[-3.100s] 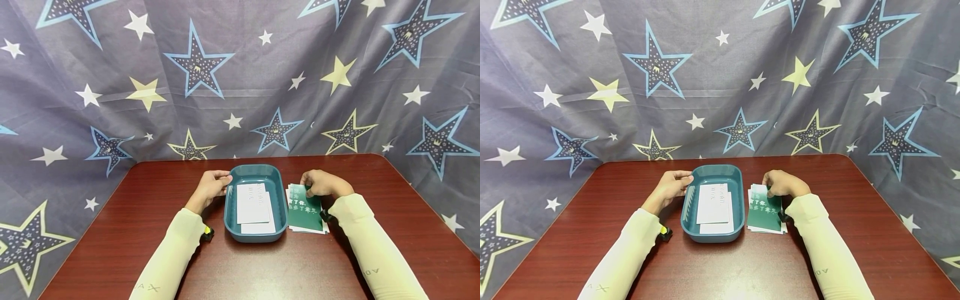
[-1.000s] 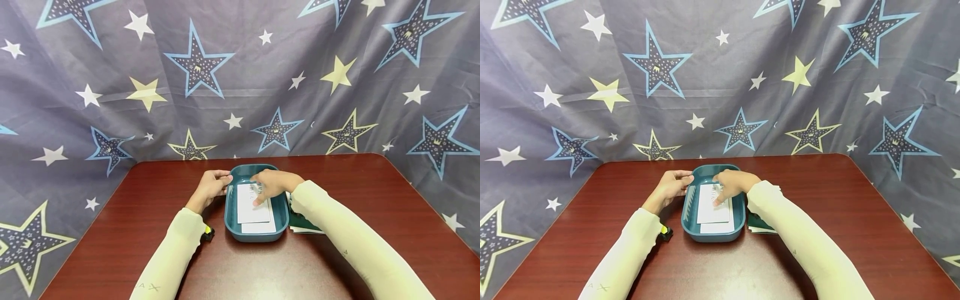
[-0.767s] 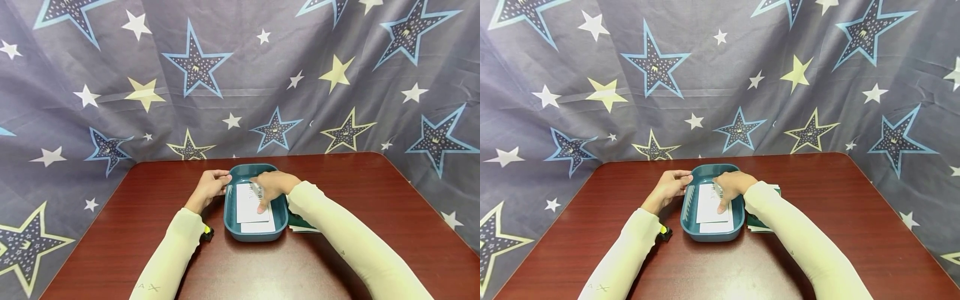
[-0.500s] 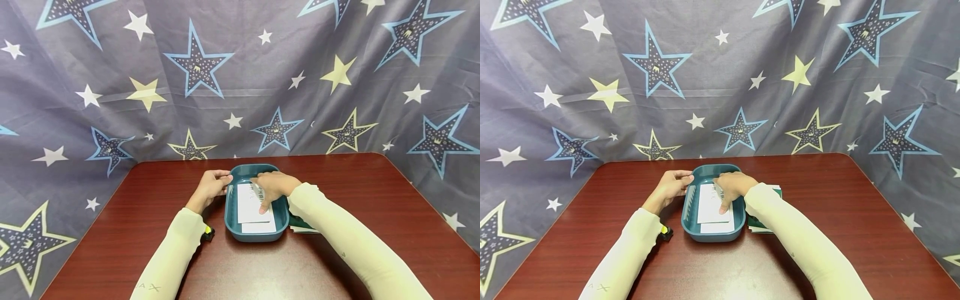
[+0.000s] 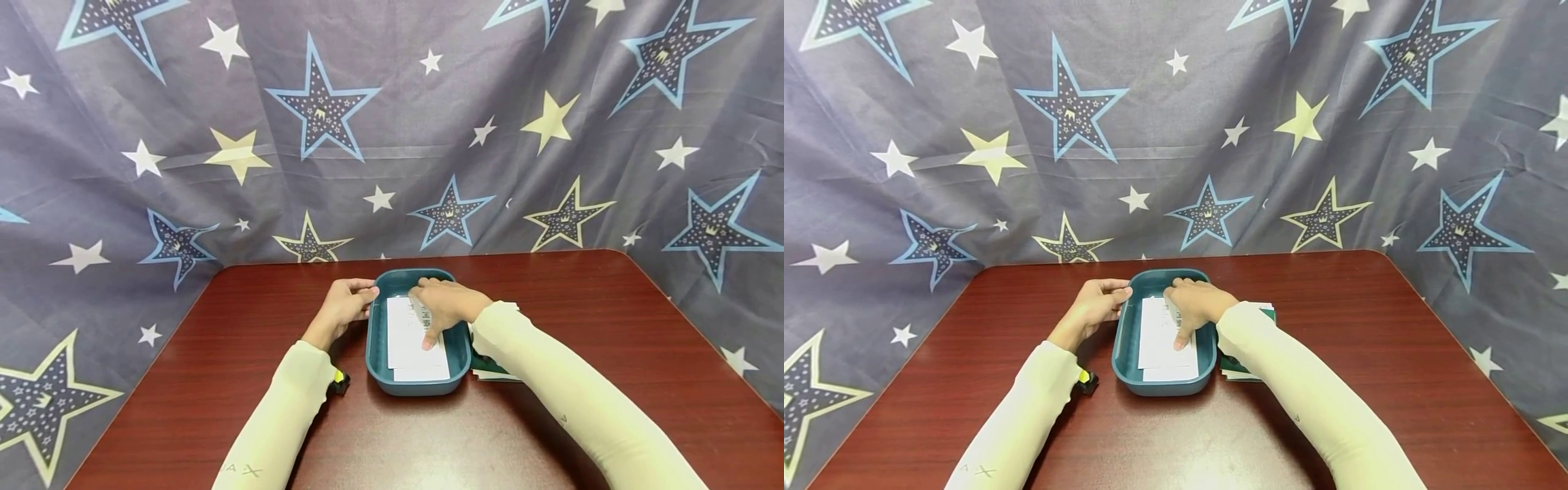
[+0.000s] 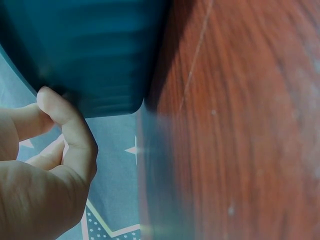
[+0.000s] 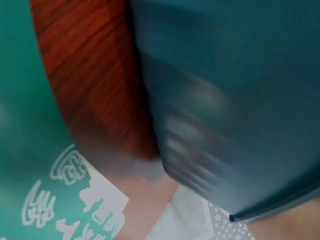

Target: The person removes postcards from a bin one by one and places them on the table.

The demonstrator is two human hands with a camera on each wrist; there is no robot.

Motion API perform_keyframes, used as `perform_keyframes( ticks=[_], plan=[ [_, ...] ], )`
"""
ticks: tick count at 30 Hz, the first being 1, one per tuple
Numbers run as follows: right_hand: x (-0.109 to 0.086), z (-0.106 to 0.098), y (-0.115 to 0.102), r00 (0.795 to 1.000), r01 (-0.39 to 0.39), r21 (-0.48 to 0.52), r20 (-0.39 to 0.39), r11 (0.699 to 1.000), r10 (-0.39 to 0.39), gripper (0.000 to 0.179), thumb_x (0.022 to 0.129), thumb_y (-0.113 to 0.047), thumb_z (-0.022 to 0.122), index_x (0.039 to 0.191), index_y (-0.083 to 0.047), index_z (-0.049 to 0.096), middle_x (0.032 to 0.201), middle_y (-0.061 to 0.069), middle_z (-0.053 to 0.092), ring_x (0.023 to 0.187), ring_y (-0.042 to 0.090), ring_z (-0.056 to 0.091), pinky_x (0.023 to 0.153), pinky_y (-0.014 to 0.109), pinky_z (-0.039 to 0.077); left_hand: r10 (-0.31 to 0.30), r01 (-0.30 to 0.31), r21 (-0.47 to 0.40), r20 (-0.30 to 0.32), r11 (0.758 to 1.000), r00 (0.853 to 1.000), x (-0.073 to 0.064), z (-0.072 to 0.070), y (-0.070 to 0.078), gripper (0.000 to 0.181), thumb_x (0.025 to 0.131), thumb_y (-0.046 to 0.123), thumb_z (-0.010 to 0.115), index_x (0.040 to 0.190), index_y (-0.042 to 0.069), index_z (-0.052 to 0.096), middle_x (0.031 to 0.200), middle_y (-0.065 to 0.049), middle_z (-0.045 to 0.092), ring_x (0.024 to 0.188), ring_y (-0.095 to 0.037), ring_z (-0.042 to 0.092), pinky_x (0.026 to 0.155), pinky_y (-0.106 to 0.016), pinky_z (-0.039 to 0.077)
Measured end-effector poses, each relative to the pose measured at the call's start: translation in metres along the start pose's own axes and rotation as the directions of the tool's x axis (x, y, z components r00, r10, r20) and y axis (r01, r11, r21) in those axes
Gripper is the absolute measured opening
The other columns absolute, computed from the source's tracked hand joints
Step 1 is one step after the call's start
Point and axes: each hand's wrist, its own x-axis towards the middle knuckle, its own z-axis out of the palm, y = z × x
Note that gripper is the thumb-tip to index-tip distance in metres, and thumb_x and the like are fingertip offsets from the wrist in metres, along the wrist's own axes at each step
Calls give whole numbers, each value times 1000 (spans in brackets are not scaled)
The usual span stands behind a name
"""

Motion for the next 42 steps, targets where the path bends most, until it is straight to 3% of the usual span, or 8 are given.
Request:
perform_keyframes(
  ticks=[3,7,14,20,27,34,38,42],
  plan=[
    [1,0,-1,1000,-8,14,24,1000,7,116,65,-63,90,156,-10,41,152,10,47,139,27,44,116,49,36,-3,3,-3,3,1000,1000,0,0,0,34,101,13,68,132,1,65,107,-14,67,70,-14,62,63,-26,58],
    [1,-1,-2,1000,2,60,15,998,-3,107,70,-55,92,154,-10,43,148,9,51,132,24,49,112,46,41,-4,4,-14,3,1000,1000,0,0,-1,33,100,12,68,131,1,65,105,-13,68,69,-13,62,63,-27,58],
    [-3,-9,0,990,91,231,-123,969,-64,55,88,-26,84,133,-9,58,122,5,63,105,19,56,93,36,52,-5,5,-13,3,1000,1000,0,-1,0,33,101,13,67,132,2,65,103,-10,68,69,-13,62,63,-26,58],
    [-13,-21,6,971,185,426,-218,885,-98,24,97,-6,69,119,-7,60,109,7,65,96,21,59,88,38,52,-3,3,-4,-9,1000,1000,0,0,0,32,101,13,67,130,2,66,101,-10,68,70,-13,63,64,-27,59],
    [-24,-27,15,948,266,550,-299,791,-110,20,102,-2,60,121,-3,55,111,11,64,98,23,60,91,40,50,5,-5,-12,-7,1000,1000,1,0,-1,31,100,11,68,130,1,66,97,-8,66,67,-13,61,62,-27,58],
    [-36,-32,24,940,261,703,-340,661,-10,20,103,-1,58,122,-3,55,110,14,66,93,25,66,84,38,53,12,-11,-40,6,999,1000,2,0,-1,32,100,10,68,130,-1,65,95,-7,67,65,-12,60,61,-26,57],
    [-41,-34,30,927,297,724,-375,622,-6,21,102,2,56,124,1,53,109,17,65,94,26,67,83,37,54,15,-15,-32,11,999,1000,1,-1,-1,34,100,11,68,132,-1,65,96,-7,67,65,-12,60,61,-25,57],
    [-49,-38,35,919,309,733,-395,605,9,23,103,3,55,125,3,51,109,18,64,95,28,66,83,38,54,17,-16,-30,12,999,1000,1,-1,-1,36,99,11,69,133,-2,64,98,-8,67,65,-12,59,61,-25,57]
  ],
)
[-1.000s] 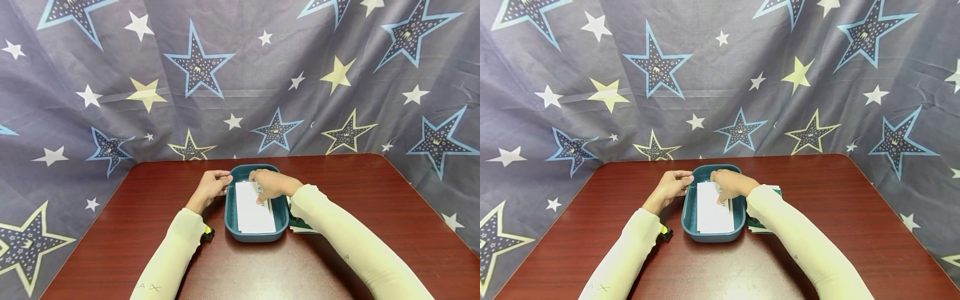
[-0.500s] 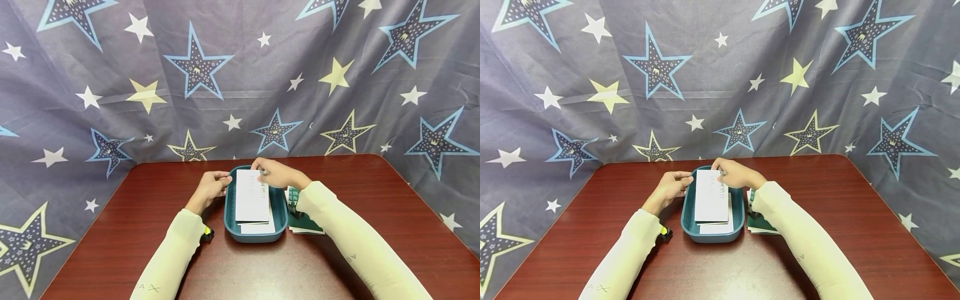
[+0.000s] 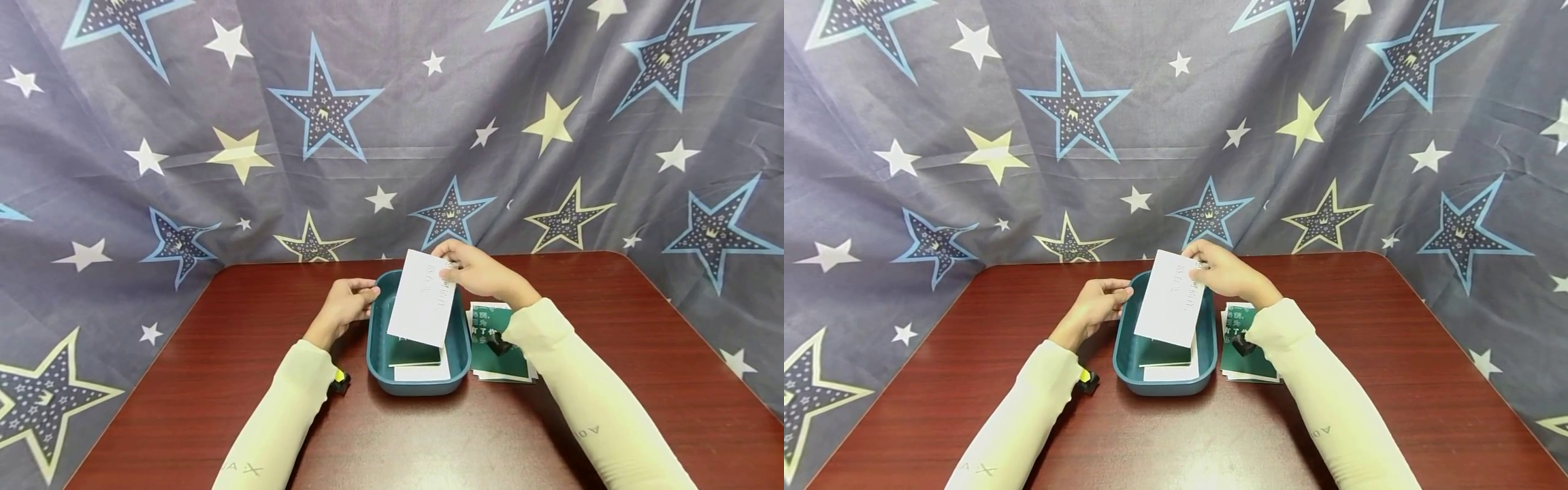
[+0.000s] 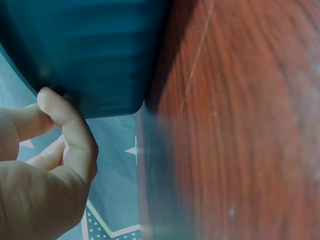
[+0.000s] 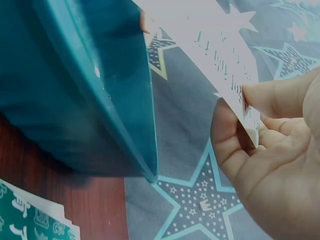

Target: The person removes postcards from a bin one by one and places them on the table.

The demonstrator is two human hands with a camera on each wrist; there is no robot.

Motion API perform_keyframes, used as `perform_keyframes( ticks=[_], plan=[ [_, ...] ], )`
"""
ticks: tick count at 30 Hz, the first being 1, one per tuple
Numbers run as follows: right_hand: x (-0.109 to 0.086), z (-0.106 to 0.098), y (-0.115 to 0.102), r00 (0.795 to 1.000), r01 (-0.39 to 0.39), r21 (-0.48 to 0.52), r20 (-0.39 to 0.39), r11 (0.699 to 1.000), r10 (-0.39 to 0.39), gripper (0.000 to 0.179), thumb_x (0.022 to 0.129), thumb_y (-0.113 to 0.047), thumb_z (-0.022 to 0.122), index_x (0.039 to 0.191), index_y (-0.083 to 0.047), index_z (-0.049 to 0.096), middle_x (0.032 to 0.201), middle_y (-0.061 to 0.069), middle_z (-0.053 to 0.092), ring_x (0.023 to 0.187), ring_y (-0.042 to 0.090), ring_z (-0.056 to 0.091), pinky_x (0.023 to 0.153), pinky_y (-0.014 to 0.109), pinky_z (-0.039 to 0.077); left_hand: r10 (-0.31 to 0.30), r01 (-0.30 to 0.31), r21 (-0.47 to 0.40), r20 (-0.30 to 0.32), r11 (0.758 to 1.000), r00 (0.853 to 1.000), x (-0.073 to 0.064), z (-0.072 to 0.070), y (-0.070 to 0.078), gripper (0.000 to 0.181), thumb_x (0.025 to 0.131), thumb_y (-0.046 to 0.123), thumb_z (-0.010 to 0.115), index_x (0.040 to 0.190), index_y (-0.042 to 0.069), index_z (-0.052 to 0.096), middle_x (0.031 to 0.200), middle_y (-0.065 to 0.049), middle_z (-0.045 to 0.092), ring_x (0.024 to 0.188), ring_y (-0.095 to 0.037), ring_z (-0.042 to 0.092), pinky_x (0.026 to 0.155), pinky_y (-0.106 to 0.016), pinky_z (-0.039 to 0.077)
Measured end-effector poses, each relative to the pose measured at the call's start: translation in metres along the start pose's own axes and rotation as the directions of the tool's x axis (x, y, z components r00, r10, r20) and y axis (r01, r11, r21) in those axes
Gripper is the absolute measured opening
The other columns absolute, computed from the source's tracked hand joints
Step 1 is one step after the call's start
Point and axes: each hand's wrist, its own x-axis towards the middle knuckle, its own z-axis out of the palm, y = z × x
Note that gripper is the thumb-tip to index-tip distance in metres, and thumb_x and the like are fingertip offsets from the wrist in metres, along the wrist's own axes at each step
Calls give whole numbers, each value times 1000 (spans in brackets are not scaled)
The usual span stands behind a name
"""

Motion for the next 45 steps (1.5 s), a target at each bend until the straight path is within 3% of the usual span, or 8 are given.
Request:
perform_keyframes(
  ticks=[6,16,28,37,45],
  plan=[
    [-10,-11,8,999,-36,26,-35,999,37,26,103,3,55,128,3,51,109,19,64,95,27,67,82,36,53,7,-7,0,-7,1000,1000,0,1,0,34,99,11,69,131,-2,65,103,-14,68,66,-12,59,61,-25,57],
    [-28,-39,21,991,-87,154,-87,984,101,32,104,4,47,135,7,43,114,25,58,97,25,66,84,30,53,-13,13,-1,5,1000,1000,1,-1,0,39,101,12,67,137,-2,61,114,-21,66,71,-15,60,62,-25,57],
    [-45,-62,46,974,-171,227,-108,959,200,31,98,7,47,129,12,43,99,14,60,85,17,63,74,30,51,-7,7,0,0,1000,1000,0,-1,-1,38,100,12,68,135,-2,62,111,-19,67,69,-13,59,61,-25,57],
    [-58,-73,73,957,-254,191,-93,948,275,32,96,7,47,128,10,44,101,14,61,84,18,63,72,32,54,7,-7,7,-14,1000,1000,-1,1,2,34,100,12,68,132,-1,64,104,-14,66,66,-12,58,60,-24,56],
    [-64,-69,91,948,-317,85,24,945,316,26,97,7,46,123,9,49,106,18,62,88,23,63,75,34,54,-2,2,3,-6,1000,1000,-1,1,1,35,100,11,67,132,-2,64,108,-19,66,66,-13,58,61,-25,56]
  ],
)
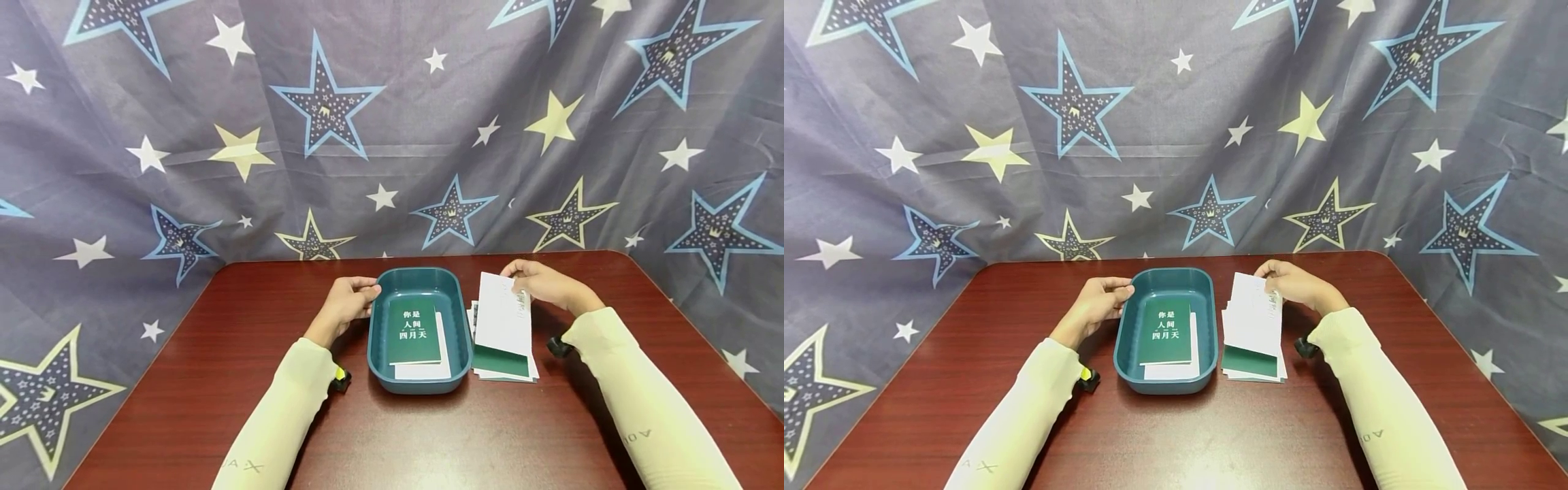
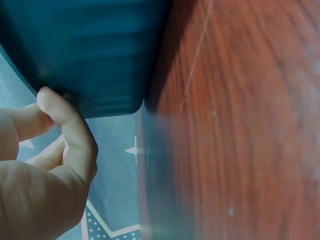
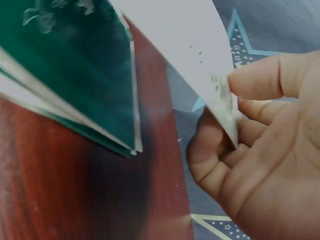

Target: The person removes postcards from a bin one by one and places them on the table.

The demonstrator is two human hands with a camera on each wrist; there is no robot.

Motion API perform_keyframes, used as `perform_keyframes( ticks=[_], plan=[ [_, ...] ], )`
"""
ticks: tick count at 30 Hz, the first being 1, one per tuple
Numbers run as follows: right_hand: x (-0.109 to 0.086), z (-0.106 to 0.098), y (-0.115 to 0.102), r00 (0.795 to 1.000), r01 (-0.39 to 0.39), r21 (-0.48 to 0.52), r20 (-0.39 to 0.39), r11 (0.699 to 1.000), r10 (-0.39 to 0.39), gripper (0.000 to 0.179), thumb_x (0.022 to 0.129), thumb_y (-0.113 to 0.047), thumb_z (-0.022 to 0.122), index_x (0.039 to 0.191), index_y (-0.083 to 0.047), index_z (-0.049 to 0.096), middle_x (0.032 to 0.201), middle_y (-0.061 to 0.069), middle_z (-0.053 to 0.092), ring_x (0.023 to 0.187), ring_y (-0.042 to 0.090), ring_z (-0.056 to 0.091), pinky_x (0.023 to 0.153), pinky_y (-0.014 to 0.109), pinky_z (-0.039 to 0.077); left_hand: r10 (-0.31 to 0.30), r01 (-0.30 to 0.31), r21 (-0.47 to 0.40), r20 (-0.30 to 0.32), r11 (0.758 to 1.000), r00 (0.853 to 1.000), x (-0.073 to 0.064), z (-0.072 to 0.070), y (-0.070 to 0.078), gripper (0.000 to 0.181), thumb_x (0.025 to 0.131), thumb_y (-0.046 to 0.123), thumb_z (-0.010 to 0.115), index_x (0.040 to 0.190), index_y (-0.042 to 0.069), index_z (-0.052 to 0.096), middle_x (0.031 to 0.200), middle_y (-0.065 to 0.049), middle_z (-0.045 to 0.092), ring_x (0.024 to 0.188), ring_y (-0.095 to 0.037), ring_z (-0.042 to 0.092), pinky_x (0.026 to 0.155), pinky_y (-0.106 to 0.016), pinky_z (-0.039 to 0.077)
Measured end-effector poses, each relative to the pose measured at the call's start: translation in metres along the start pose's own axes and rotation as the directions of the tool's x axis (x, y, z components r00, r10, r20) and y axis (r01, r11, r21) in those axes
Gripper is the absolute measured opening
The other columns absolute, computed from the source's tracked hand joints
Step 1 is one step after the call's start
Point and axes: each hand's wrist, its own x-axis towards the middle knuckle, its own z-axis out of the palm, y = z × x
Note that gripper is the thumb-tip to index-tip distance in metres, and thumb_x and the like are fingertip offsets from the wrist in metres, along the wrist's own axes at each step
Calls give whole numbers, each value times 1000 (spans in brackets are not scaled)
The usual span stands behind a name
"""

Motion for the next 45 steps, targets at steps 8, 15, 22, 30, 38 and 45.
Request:
perform_keyframes(
  ticks=[8,15,22,30,38,45],
  plan=[
    [1,9,1,993,-23,-133,113,991,38,28,95,4,52,123,6,52,111,18,62,93,25,63,80,36,54,3,-3,-13,-3,1000,1000,2,0,-1,33,100,10,68,130,-2,65,106,-17,67,67,-13,58,60,-24,56],
    [1,16,3,990,6,-210,139,978,24,32,91,0,67,120,6,56,106,15,65,90,22,64,79,34,53,1,-1,-7,-5,1000,1000,2,-1,-2,34,100,11,68,131,-1,64,103,-14,67,66,-13,58,59,-24,56],
    [2,20,7,993,77,-327,105,942,-44,31,88,-4,74,115,3,61,104,14,66,90,22,60,78,35,51,-2,2,-8,-1,1000,1000,1,0,-2,34,100,10,68,131,-1,64,103,-13,66,68,-13,58,60,-25,56],
    [2,23,9,997,75,-429,65,900,-52,27,87,-4,77,110,0,66,98,9,67,87,21,58,79,36,50,-1,1,-12,-4,1000,1000,2,0,-3,34,100,11,68,131,-1,64,103,-13,67,67,-13,59,60,-25,56],
    [-4,26,9,992,127,-519,56,846,-115,30,84,-5,80,111,0,68,100,10,65,94,27,57,84,42,49,-1,1,-9,-6,1000,1000,1,1,-1,33,100,10,68,131,0,65,106,-16,66,66,-12,59,60,-25,57],
    [-1,29,7,979,171,-606,20,776,-201,30,88,-13,80,113,-2,68,100,10,62,96,29,54,89,49,42,1,-1,-9,-5,1000,1000,1,0,-3,34,100,10,68,131,-2,64,107,-17,67,67,-12,59,60,-25,57]
  ],
)
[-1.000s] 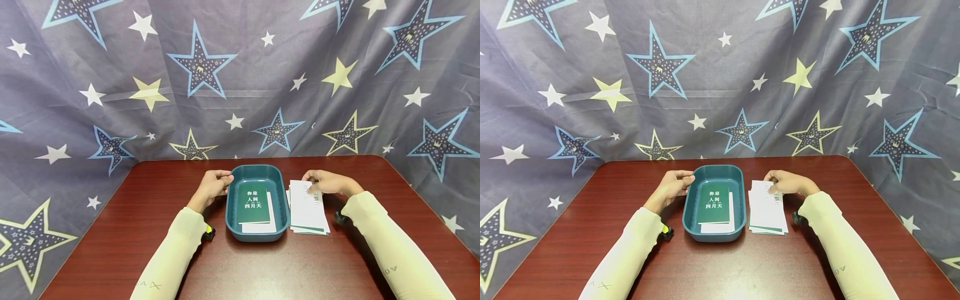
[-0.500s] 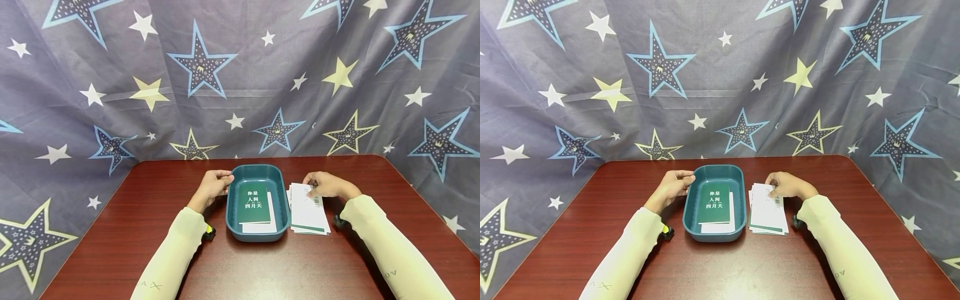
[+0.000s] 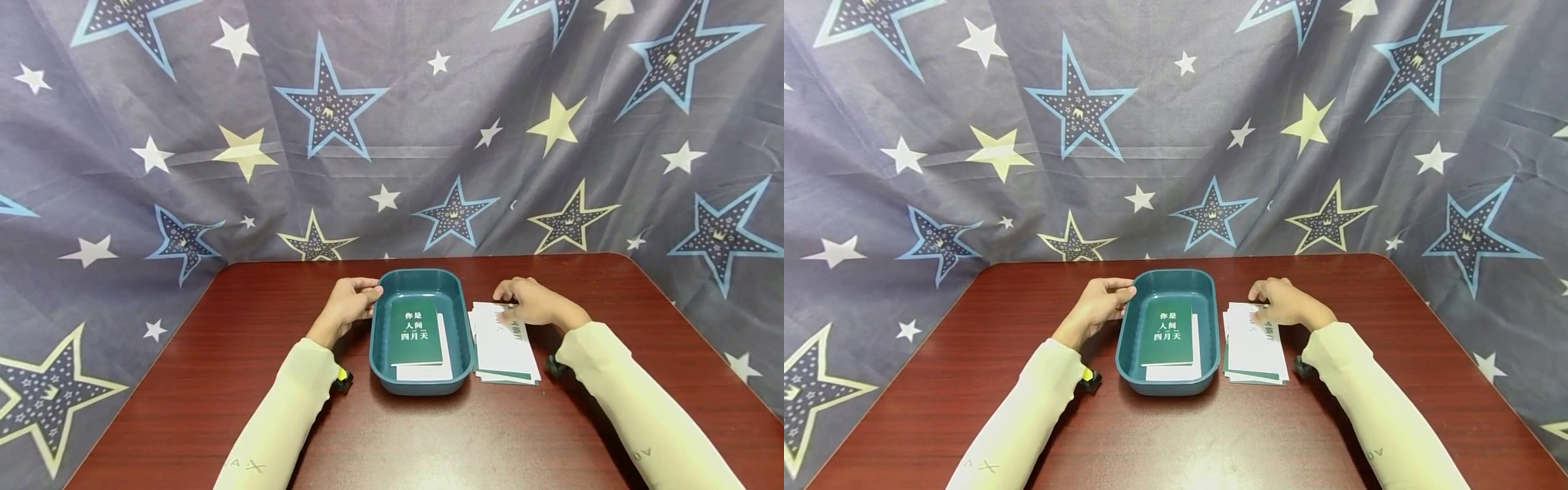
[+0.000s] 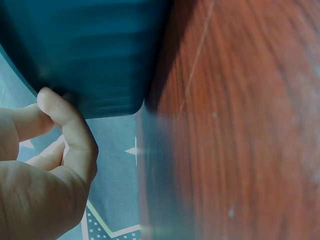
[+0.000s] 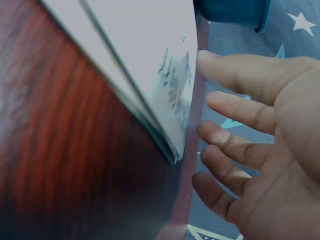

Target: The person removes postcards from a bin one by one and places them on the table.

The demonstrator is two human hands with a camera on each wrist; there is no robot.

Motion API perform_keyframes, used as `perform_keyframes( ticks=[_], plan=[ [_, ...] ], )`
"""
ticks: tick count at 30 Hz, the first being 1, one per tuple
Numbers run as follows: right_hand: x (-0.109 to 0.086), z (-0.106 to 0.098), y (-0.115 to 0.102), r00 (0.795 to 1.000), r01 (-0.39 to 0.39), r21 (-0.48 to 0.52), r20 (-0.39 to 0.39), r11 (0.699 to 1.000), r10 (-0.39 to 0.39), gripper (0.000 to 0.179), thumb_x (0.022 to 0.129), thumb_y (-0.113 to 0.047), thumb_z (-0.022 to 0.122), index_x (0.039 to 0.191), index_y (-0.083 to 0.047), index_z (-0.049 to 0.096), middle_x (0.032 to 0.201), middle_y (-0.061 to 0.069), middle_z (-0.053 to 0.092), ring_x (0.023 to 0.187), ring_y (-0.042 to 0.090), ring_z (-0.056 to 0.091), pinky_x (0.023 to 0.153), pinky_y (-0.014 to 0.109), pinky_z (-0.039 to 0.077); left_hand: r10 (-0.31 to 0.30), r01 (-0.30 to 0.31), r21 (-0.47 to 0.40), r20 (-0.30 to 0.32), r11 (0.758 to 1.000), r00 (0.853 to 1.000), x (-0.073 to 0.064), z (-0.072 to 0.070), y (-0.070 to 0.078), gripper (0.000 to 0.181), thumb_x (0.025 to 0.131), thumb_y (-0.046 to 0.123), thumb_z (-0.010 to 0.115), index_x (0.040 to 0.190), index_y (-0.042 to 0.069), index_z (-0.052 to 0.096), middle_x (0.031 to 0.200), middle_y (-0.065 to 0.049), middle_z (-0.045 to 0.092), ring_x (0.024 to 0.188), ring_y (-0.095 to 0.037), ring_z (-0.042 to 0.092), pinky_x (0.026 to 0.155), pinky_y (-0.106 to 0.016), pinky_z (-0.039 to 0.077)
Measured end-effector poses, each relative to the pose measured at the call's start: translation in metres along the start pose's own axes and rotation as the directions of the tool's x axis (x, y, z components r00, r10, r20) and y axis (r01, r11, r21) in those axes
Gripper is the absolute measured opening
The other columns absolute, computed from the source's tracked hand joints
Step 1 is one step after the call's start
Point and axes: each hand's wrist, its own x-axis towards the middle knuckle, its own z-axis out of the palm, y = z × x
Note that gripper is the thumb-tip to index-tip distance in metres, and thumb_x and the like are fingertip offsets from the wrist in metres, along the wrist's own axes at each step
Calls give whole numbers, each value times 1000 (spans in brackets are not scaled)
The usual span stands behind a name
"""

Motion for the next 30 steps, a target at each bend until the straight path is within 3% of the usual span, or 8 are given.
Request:
perform_keyframes(
  ticks=[8,14,21,26,30],
  plan=[
    [14,-6,-22,986,40,22,-162,999,-36,34,94,-19,76,118,1,65,104,20,64,96,33,58,87,49,49,1,-1,8,5,1000,1000,-1,0,1,35,100,12,68,132,-2,64,109,-18,67,66,-13,59,61,-25,57],
    [26,-15,-49,977,70,33,-202,997,-62,36,95,-21,76,122,-2,63,105,17,63,96,31,58,87,46,49,-2,2,9,0,1000,1000,0,0,0,34,100,11,68,132,-2,64,106,-15,67,67,-12,60,61,-25,57],
    [47,-17,-74,975,146,15,-169,989,-142,38,94,-24,77,121,-1,64,100,12,64,91,25,58,84,41,50,-8,9,10,-2,1000,1000,0,-3,-3,35,100,12,68,132,-1,64,107,-16,67,67,-12,59,61,-25,57],
    [57,-11,-90,978,172,-69,-104,983,-178,38,95,-26,76,121,0,66,100,13,65,89,22,57,83,41,52,-11,11,11,9,1000,1000,0,-2,-2,37,100,12,69,134,-2,63,110,-17,67,67,-13,60,62,-25,57],
    [62,-7,-104,981,187,-140,-33,972,-194,43,96,-30,74,125,1,67,110,17,67,98,25,61,89,44,53,-2,2,6,6,1000,1000,2,-1,1,36,100,11,68,132,-2,64,111,-19,67,68,-14,60,61,-25,57]
  ],
)
